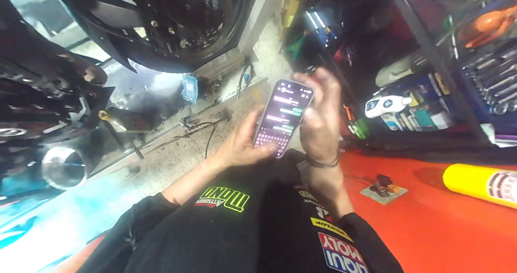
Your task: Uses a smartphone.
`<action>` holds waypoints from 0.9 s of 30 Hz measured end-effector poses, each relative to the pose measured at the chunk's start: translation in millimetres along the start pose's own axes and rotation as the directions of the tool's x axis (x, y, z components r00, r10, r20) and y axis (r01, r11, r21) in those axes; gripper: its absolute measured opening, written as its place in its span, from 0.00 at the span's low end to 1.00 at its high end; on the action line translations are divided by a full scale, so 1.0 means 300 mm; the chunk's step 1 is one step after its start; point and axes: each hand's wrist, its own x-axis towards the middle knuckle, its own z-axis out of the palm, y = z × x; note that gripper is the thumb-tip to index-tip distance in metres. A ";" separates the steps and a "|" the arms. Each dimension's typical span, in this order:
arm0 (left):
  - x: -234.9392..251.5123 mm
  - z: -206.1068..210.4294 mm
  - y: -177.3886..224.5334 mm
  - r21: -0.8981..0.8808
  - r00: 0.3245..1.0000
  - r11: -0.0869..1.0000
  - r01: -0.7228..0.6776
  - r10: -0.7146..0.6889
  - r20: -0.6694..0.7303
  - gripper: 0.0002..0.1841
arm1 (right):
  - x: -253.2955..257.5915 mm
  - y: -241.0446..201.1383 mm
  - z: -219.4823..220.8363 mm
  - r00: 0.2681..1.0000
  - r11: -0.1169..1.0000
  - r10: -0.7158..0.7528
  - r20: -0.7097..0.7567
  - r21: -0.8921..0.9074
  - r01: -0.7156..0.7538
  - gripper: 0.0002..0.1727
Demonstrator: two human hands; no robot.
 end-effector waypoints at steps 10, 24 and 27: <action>-0.014 0.019 -0.001 0.251 0.998 0.967 -0.047 0.035 0.052 0.48 | 0.080 -0.063 0.039 0.995 0.989 0.027 -0.093 -0.144 -0.040 0.51; -0.010 -0.006 0.027 -0.205 0.992 0.972 -0.113 0.100 -0.071 0.41 | -0.044 0.035 0.011 0.995 0.966 0.035 -0.097 0.258 -0.009 0.41; 0.001 -0.014 0.039 -0.190 0.991 0.977 -0.101 0.082 -0.104 0.41 | -0.090 0.062 0.020 0.993 0.949 0.102 -0.062 0.304 -0.078 0.38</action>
